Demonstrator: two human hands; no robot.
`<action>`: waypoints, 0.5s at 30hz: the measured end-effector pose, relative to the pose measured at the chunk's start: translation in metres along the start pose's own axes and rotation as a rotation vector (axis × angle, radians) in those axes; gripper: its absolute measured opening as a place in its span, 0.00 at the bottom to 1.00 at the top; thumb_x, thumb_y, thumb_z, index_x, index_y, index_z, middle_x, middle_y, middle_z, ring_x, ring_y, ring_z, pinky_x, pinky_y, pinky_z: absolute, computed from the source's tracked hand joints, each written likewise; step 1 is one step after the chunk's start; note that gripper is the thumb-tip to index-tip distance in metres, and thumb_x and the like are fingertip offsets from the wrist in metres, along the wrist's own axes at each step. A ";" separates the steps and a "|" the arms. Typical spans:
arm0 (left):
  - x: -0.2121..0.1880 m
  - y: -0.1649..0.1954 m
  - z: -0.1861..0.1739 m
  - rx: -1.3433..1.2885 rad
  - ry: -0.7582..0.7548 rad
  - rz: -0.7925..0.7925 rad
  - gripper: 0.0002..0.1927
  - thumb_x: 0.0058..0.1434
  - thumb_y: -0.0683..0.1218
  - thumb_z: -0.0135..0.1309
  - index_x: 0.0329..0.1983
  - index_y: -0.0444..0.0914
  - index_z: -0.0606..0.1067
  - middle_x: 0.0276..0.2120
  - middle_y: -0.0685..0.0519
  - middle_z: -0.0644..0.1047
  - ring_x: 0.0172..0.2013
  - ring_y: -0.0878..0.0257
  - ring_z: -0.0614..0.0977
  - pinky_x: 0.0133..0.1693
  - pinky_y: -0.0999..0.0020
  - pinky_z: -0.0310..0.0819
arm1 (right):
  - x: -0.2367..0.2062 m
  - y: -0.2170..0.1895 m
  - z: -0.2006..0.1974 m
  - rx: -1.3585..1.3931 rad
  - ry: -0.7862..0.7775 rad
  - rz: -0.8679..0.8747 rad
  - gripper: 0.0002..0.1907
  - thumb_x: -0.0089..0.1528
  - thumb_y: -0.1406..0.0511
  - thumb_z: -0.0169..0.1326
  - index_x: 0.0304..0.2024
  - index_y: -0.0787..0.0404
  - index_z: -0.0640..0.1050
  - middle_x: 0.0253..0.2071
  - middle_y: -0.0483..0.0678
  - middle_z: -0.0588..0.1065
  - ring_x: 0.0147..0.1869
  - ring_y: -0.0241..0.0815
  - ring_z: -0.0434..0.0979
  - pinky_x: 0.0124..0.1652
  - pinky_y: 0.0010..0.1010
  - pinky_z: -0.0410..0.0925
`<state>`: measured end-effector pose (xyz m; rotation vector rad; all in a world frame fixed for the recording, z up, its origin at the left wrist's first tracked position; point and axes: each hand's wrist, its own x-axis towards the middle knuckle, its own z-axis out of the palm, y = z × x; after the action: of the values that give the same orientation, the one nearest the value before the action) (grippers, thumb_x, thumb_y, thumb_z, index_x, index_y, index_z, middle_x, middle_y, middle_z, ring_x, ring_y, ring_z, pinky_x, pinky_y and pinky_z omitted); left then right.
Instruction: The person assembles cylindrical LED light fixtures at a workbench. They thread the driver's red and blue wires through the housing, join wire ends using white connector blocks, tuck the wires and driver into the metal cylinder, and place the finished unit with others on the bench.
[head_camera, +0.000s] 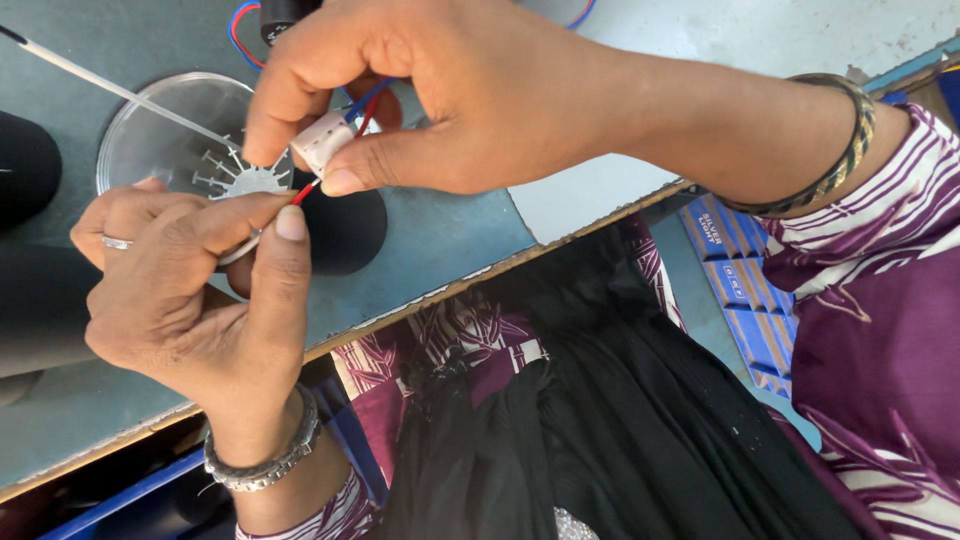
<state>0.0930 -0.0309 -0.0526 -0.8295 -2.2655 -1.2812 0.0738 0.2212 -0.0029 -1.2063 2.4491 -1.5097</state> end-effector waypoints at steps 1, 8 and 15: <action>-0.001 0.000 0.000 -0.010 0.002 0.000 0.05 0.70 0.43 0.65 0.42 0.36 0.82 0.22 0.60 0.68 0.34 0.68 0.70 0.62 0.64 0.62 | -0.001 0.002 0.001 -0.009 0.001 -0.063 0.14 0.69 0.73 0.60 0.57 0.64 0.75 0.50 0.44 0.76 0.54 0.31 0.76 0.52 0.24 0.69; -0.004 -0.001 0.001 -0.016 0.024 0.001 0.03 0.69 0.41 0.65 0.41 0.36 0.82 0.24 0.59 0.70 0.34 0.67 0.69 0.62 0.65 0.61 | -0.005 0.005 0.003 0.051 -0.011 -0.102 0.18 0.71 0.76 0.57 0.61 0.64 0.68 0.55 0.44 0.75 0.55 0.31 0.79 0.52 0.24 0.71; -0.004 -0.001 0.000 -0.034 0.014 -0.004 0.03 0.66 0.40 0.64 0.39 0.36 0.80 0.24 0.59 0.70 0.34 0.67 0.70 0.61 0.66 0.61 | -0.003 0.001 0.004 -0.026 -0.003 -0.119 0.17 0.71 0.75 0.59 0.59 0.64 0.70 0.48 0.44 0.76 0.52 0.31 0.79 0.51 0.25 0.73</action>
<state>0.0951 -0.0321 -0.0553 -0.8258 -2.2410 -1.3272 0.0766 0.2204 -0.0069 -1.3817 2.4429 -1.5060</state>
